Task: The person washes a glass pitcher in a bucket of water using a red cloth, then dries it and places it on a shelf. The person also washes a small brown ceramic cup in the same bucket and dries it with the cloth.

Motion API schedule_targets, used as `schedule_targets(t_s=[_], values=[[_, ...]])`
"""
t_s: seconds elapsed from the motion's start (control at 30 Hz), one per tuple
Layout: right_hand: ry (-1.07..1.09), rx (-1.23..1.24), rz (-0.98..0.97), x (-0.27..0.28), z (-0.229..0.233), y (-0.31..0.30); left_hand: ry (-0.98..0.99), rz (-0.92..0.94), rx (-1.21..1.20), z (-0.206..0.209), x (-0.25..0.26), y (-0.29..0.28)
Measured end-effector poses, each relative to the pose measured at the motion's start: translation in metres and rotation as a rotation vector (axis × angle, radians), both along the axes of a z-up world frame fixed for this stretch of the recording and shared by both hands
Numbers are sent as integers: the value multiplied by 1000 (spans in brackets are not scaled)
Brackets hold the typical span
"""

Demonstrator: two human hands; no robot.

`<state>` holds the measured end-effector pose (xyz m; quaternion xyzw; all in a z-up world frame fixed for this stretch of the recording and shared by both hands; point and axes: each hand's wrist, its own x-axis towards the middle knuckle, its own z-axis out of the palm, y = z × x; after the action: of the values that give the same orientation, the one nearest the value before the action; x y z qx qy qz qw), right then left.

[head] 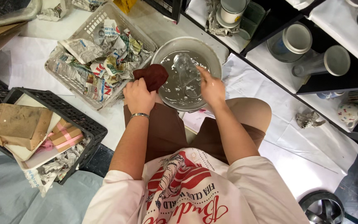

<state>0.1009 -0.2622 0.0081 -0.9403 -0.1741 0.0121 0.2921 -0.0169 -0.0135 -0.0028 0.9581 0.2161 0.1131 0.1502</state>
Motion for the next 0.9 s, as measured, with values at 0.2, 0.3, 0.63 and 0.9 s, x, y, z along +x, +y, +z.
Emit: schedule_targets(t_s=[0.2,0.3,0.63,0.9], values=[[-350,111,104,7,12,-4,-65,-14,16,5,-7,0],[-504,208,190,21,33,-3,-64,-12,10,6,-7,0],[-1043,242,399,71,139,6,-31,-6,-16,7,-3,-1],[-1301,317,364,91,192,16,-66,-13,-21,8,1,-3]])
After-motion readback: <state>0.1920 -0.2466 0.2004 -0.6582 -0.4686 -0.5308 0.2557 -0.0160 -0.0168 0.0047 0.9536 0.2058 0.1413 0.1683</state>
